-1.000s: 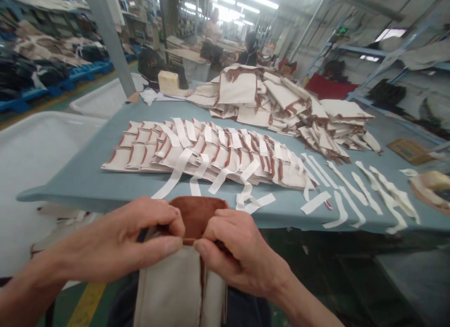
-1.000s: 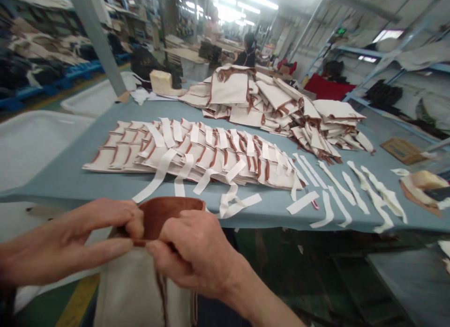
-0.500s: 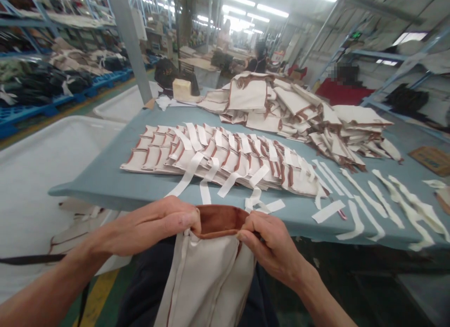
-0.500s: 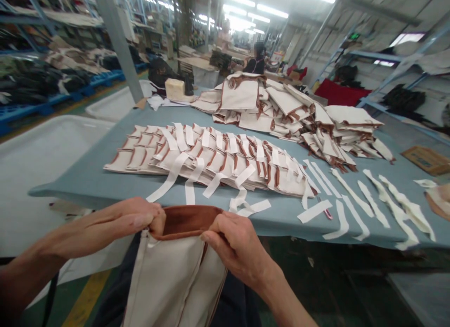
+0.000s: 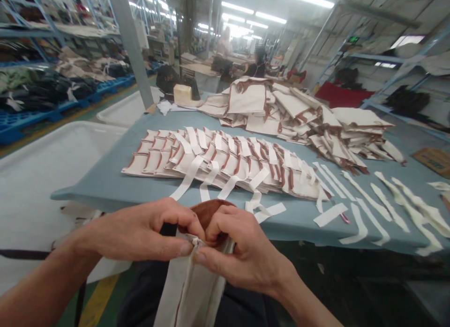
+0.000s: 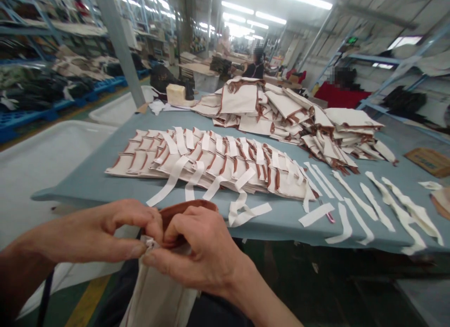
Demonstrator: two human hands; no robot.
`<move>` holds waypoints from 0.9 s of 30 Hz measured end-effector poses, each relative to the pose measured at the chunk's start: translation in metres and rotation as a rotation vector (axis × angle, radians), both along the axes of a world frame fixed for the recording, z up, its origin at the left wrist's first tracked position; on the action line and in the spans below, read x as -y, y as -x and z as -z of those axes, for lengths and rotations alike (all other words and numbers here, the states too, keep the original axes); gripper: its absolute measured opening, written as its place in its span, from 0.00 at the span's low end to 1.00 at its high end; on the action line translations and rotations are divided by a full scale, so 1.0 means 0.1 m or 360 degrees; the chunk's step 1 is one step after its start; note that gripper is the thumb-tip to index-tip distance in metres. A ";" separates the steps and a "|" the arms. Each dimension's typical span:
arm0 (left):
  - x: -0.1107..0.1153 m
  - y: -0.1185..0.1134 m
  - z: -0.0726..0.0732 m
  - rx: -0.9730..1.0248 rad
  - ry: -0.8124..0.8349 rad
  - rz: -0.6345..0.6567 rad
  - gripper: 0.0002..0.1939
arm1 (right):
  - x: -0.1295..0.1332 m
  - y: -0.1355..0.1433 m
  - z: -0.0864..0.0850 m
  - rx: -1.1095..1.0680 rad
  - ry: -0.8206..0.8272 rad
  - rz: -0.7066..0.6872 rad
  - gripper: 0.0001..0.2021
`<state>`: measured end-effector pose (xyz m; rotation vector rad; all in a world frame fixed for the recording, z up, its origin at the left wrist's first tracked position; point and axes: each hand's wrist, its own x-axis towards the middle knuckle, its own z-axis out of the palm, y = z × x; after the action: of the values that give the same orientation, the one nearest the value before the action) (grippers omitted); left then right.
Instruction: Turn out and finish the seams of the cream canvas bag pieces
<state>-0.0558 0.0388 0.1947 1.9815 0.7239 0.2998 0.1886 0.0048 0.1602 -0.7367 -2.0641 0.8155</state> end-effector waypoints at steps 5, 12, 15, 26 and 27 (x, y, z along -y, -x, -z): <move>-0.05 0.02 0.02 -0.0002 0.0153 -0.0012 0.15 | -0.16 0.00 0.17 -0.0012 0.0292 -0.0087 0.27; -0.10 0.02 0.14 0.0141 0.0311 0.0041 0.16 | -0.20 -0.04 0.25 -0.0039 0.0354 -0.0105 0.31; -0.12 0.04 0.17 0.0166 0.0356 0.0067 0.16 | -0.20 -0.04 0.29 -0.0093 0.0434 -0.0108 0.30; -0.05 0.00 0.18 0.0182 0.0193 0.0024 0.14 | -0.20 -0.02 0.31 -0.0172 0.0590 -0.0141 0.32; -0.07 0.01 0.19 0.0198 0.0236 0.0045 0.15 | -0.20 -0.02 0.32 -0.0177 0.0596 -0.0136 0.32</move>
<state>-0.0564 0.0454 0.1759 1.8147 0.6202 0.3395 0.1907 0.0246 0.1285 -0.7854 -1.8747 1.2843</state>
